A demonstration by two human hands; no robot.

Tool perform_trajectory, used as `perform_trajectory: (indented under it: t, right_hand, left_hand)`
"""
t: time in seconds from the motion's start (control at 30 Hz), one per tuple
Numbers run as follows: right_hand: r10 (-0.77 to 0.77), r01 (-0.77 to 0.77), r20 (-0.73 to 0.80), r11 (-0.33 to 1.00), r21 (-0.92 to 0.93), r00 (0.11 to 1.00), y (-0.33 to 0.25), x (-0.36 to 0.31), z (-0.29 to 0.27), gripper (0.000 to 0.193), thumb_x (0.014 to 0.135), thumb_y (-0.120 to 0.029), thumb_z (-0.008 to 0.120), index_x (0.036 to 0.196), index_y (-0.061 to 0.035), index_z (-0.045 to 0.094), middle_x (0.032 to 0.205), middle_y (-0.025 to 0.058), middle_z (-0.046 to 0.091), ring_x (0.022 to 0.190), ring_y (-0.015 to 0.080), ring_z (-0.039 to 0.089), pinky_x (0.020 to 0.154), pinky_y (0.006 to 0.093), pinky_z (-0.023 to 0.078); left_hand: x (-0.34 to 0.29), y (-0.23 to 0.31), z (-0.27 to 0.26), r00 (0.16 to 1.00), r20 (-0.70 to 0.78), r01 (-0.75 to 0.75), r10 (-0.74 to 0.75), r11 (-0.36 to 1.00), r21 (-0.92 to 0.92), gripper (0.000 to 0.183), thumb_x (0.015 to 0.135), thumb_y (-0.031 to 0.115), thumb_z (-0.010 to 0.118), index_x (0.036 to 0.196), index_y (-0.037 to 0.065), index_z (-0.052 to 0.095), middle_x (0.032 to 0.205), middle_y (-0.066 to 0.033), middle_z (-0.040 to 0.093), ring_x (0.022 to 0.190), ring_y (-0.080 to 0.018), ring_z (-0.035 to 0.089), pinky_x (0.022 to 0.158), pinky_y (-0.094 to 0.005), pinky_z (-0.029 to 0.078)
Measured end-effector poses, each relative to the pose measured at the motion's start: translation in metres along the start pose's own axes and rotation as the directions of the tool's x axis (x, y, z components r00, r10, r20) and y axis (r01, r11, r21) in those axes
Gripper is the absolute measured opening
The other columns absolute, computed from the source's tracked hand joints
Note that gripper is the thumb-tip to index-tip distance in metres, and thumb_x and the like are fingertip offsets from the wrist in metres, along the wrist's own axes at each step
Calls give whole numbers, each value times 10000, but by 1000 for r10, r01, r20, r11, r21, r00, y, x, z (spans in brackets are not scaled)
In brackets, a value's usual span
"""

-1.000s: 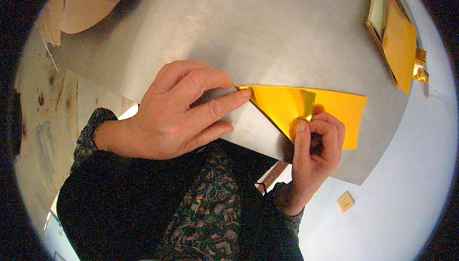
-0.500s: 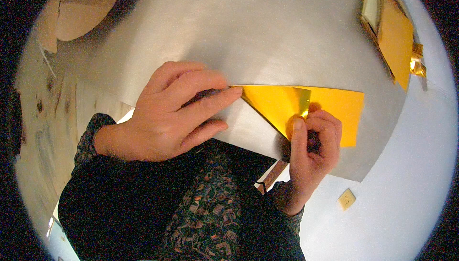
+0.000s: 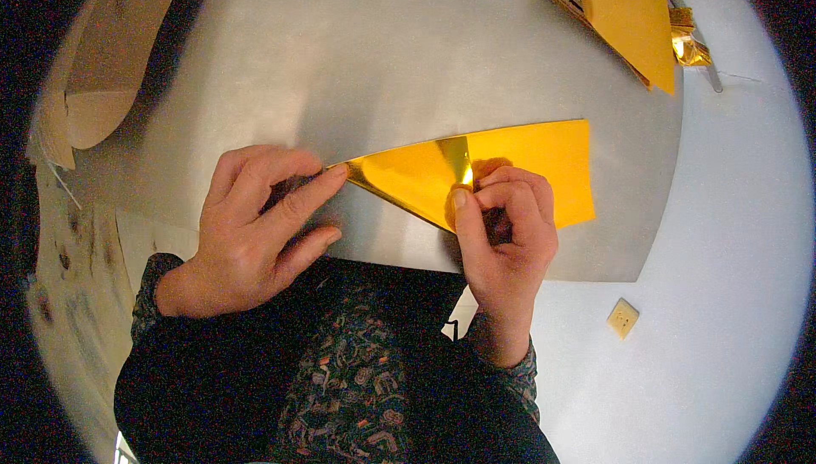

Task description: The person folds a yellow sheet of paper by hand into a small origami shape on a table. They complete one unit and place it with others, then begin folding a second sheet.

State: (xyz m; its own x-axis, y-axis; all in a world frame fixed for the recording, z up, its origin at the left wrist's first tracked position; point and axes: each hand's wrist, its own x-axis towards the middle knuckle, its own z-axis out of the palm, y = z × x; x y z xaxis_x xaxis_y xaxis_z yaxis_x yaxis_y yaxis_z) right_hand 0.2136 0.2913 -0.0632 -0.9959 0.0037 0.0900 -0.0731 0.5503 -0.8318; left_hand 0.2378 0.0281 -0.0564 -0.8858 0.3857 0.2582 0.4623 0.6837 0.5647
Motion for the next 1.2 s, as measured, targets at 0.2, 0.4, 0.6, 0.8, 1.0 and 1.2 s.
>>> perform_trajectory:
  t: [0.2, 0.4, 0.6, 0.8, 1.0, 1.2]
  right_hand:
    - [-33, 33, 14, 998, -47, 999, 2, 3, -1, 167, 845, 30, 775, 828, -1, 612, 1013, 134, 642, 963, 238, 649, 852, 324, 521]
    - [-17, 17, 7, 998, -54, 1000, 3, 6, -1, 195, 836, 18, 787, 815, -4, 594, 1014, 130, 640, 945, 231, 642, 827, 319, 514]
    - [3, -3, 5, 1000, 3, 1000, 3, 2, 0, 167, 829, 10, 788, 856, -25, 628, 1033, 125, 635, 940, 228, 629, 818, 311, 509]
    - [-244, 250, 60, 958, -137, 968, 5, -5, 2, 245, 875, -18, 734, 1107, -95, 746, 1169, 154, 602, 1055, 272, 600, 874, 346, 502]
    - [-350, 383, 161, 876, -293, 923, 6, -11, -3, 263, 957, -87, 657, 1203, -106, 749, 1270, 129, 603, 1089, 302, 569, 961, 397, 475]
    - [-441, 496, 232, 716, -491, 867, 4, -9, -9, 336, 973, -113, 642, 1300, -98, 717, 1311, 138, 601, 1029, 287, 562, 916, 383, 478]
  left_hand:
    - [5, 1, -3, 999, -14, -38, 38, 998, 43, 525, 746, 131, 847, 1238, 6, 711, 1197, -98, 618, 1078, -310, 564, 936, -396, 485]
    - [9, 0, -3, 1000, 9, -29, 29, 999, 35, 514, 752, 127, 844, 1234, 4, 713, 1201, -101, 614, 1082, -300, 565, 925, -396, 486]
    - [0, 0, -1, 998, 18, -67, 66, 995, 77, 520, 765, 152, 830, 1241, -12, 698, 1192, -119, 610, 1088, -305, 568, 908, -398, 483]
    - [-2, 6, -5, 993, 41, -115, 110, 982, 150, 463, 774, 172, 806, 1183, -18, 698, 1139, -113, 609, 1083, -293, 576, 882, -395, 491]
    - [-6, 13, -6, 990, 40, -141, 136, 971, 192, 497, 780, 147, 816, 1237, 16, 671, 1137, -119, 615, 1019, -307, 599, 858, -410, 517]
    - [-4, 11, -2, 990, 33, -138, 134, 954, 265, 457, 823, 187, 804, 1232, 29, 674, 1124, -115, 611, 1022, -305, 591, 868, -409, 521]
